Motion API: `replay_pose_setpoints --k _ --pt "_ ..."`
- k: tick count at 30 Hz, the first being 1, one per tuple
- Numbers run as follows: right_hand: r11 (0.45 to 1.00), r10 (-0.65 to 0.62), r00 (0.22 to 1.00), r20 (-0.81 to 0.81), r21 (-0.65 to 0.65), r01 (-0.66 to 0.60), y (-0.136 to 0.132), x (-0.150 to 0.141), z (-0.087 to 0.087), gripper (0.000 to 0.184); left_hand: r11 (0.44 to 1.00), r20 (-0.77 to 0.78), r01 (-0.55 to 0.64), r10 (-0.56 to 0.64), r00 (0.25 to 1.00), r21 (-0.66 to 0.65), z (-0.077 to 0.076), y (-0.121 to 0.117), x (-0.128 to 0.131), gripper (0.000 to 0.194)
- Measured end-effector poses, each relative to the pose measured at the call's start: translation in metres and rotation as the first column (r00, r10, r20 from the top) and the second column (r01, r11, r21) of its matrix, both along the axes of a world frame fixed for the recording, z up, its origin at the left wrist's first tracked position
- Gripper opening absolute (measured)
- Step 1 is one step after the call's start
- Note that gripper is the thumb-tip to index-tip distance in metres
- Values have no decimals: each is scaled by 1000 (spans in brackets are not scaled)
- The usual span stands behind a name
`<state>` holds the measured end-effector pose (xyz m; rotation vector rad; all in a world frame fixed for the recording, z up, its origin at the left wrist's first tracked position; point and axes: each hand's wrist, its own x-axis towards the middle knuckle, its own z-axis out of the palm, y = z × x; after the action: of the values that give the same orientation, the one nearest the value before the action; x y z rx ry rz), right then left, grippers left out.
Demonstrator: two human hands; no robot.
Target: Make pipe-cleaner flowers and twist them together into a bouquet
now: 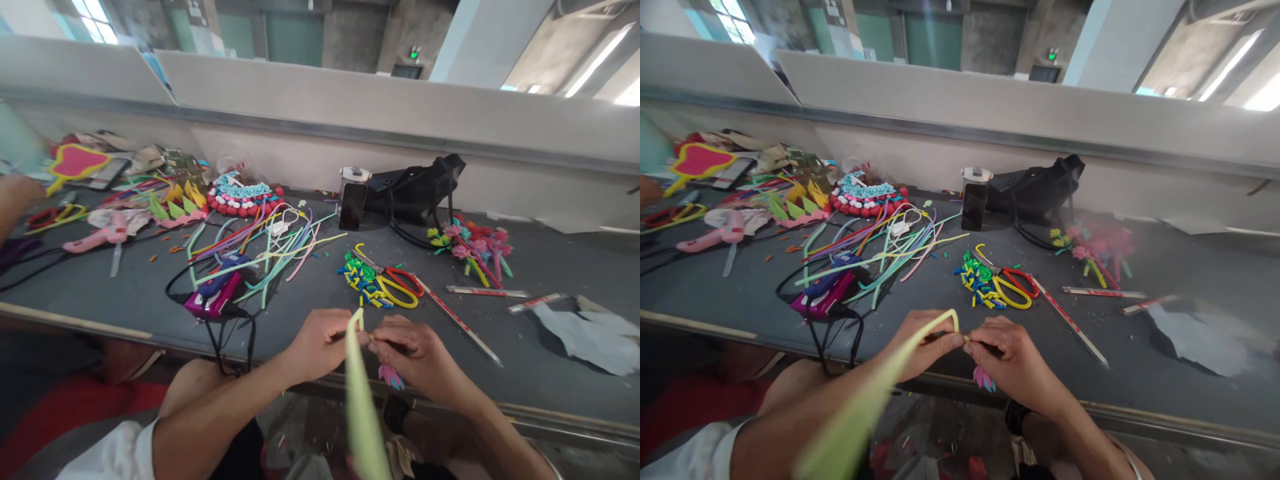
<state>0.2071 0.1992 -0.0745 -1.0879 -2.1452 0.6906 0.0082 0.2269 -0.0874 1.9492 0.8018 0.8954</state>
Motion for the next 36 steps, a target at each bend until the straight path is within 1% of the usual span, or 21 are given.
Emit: replay_pose_setpoints --k 1,2,3,5,7,8,9,10,11,12,13,14,15,17,19,21,26,29,31,33,36 --pt "997 10 1000 22 76 -12 0 -1 -1 35 994 51 -12 18 999 -113 1 -1 1 33" --pt "989 20 999 49 146 -27 0 -1 -1 32 971 98 -9 33 995 -239 1 -1 2 33" --pt "978 29 996 79 204 -45 0 -2 -2 28 929 136 1 53 989 -370 0 -2 3 34" --pt "957 42 990 134 278 -78 0 -3 -5 22 803 185 41 87 979 -595 -1 -1 4 35" --pt "949 36 985 166 302 -86 1 -4 -7 21 684 209 92 90 974 -723 -2 1 4 36" --pt "948 28 985 169 307 -80 2 -3 -8 22 662 214 108 81 974 -742 -2 2 4 37" --pt "950 14 986 165 306 -65 3 -3 -9 22 677 205 105 68 976 -729 -2 3 3 38" --pt "953 -5 989 147 302 -40 4 -3 -11 23 726 177 81 57 983 -682 0 4 3 39" --pt "957 -24 992 122 289 -13 5 -2 -12 25 798 131 30 62 989 -601 1 4 2 39" --pt "964 -45 994 97 265 18 6 -2 -13 26 872 77 -40 89 993 -487 3 4 1 37" --pt "972 -67 995 75 229 48 7 -1 -14 28 930 28 -112 130 991 -351 4 4 1 33" --pt "980 -88 995 56 186 76 7 -1 -14 30 964 -6 -168 170 985 -207 5 4 0 27" --pt "985 -107 993 41 140 100 7 -1 -14 31 977 -24 -199 198 980 -71 4 3 -2 21" --pt "990 -136 991 19 39 135 6 -1 -11 30 969 -26 -181 188 982 166 1 1 -4 15" --pt "987 -150 989 -19 -59 148 4 -2 -8 29 930 -36 -125 146 989 345 -4 -1 -5 15" --pt "981 -150 987 -50 -129 142 3 -2 -4 28 885 -57 -96 137 989 456 -8 -2 -6 19" --pt "984 -136 988 -68 -126 127 1 -2 0 29 800 -87 -88 172 981 593 -12 -1 -5 23" --pt "990 -122 991 -50 -77 118 1 -1 -1 30 769 -88 -79 174 981 634 -11 0 -4 24" --pt "995 -98 995 -20 4 98 1 -1 -3 33 770 -111 -57 164 980 635 -10 0 -3 25" --pt "991 -76 997 13 109 74 3 0 -5 32 788 -144 -28 148 978 616 -9 1 -2 24" --pt "962 -47 995 82 273 23 4 2 -9 25 848 -197 16 105 975 530 -8 2 -2 22"
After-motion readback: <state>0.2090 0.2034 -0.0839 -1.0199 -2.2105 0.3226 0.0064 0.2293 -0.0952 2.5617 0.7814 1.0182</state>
